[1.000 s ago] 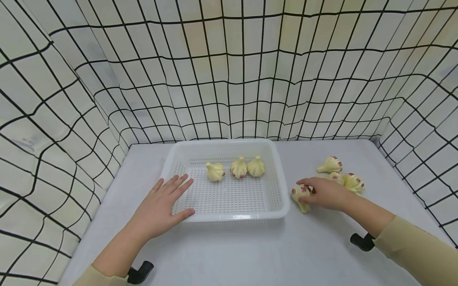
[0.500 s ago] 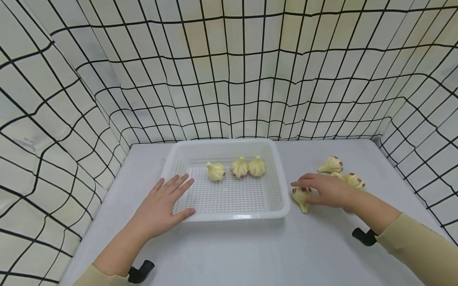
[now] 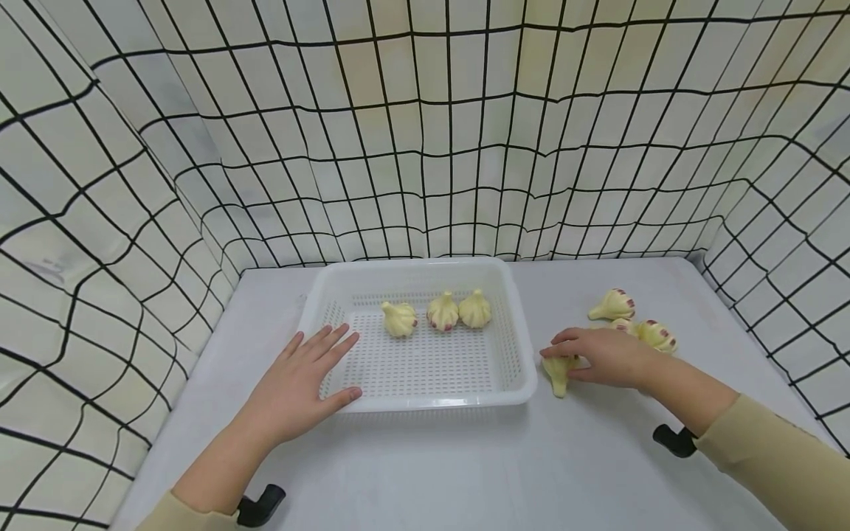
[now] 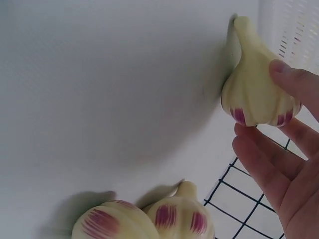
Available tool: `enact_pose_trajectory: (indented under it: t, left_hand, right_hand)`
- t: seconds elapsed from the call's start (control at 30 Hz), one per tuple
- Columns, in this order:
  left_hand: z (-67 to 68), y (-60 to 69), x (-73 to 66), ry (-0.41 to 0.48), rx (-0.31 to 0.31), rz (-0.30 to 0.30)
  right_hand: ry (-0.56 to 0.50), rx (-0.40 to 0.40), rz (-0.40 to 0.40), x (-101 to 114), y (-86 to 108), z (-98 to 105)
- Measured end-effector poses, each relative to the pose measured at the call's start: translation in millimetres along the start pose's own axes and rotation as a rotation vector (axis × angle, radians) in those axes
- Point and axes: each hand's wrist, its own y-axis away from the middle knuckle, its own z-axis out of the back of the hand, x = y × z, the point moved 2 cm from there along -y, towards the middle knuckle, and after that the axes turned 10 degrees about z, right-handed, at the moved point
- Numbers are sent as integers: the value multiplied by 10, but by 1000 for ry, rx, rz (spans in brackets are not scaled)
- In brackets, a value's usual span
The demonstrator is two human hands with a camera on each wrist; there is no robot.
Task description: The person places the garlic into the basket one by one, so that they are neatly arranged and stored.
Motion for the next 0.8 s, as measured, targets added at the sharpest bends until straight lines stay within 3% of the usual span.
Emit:
enact_pose_trajectory:
  t: [0.4,0.57,0.8]
  left_hand:
    - [-1,-3,-5,4,-1,0]
    - [-2,-1,0,10,1,4]
    - [9,4,0,12,3,4]
  right_hand:
    - [-405,-151,-121,-196,152,-122]
    - [-555,-140,-180,-220,202,-173]
    - [-686,-139,-275,-242,237,-210]
